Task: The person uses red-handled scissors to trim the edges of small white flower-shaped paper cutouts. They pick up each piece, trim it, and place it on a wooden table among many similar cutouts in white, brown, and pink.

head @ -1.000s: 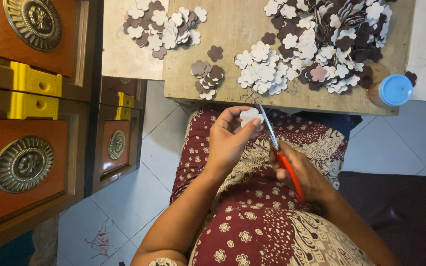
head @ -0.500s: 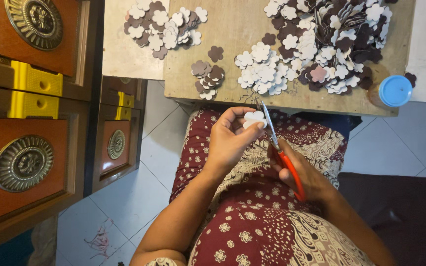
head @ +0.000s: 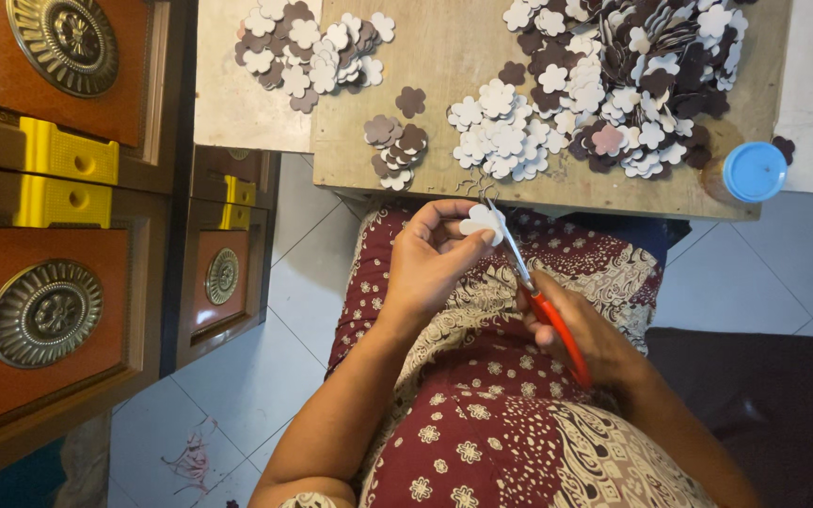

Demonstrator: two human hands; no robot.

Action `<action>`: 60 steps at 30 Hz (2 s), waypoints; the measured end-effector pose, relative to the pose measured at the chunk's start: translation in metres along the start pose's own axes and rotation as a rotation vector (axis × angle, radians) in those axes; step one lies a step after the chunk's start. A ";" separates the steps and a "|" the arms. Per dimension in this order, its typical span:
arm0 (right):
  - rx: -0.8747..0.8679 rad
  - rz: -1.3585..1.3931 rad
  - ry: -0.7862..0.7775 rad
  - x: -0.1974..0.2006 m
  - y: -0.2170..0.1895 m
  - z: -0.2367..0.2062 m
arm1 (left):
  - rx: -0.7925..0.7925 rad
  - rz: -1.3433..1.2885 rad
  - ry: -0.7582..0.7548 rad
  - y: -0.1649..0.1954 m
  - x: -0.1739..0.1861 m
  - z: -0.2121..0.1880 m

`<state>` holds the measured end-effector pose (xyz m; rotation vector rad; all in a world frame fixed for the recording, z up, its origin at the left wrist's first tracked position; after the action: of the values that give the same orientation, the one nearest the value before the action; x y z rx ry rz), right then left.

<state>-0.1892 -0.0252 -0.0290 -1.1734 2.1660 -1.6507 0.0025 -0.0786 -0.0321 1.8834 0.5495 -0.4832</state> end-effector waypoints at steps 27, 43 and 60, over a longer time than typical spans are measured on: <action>-0.017 -0.040 -0.040 0.003 0.011 -0.004 | -0.035 0.088 0.039 0.012 0.015 0.002; -0.111 0.111 0.000 0.001 -0.004 0.003 | -0.055 0.036 -0.057 -0.001 -0.011 -0.005; -0.010 0.330 0.089 -0.004 -0.019 0.004 | 0.040 -0.019 -0.115 -0.022 -0.026 -0.009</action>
<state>-0.1756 -0.0268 -0.0149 -0.7058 2.2735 -1.5737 -0.0303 -0.0669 -0.0307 1.8771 0.4851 -0.6147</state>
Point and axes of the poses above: each hand's wrist, its own z-axis towards the middle knuckle, its own x-axis out of the back of the hand, y = z × x, the point moved 6 cm from there along z, towards the middle knuckle, and after that the axes turned 3 degrees about -z, right-handed, at the moved point
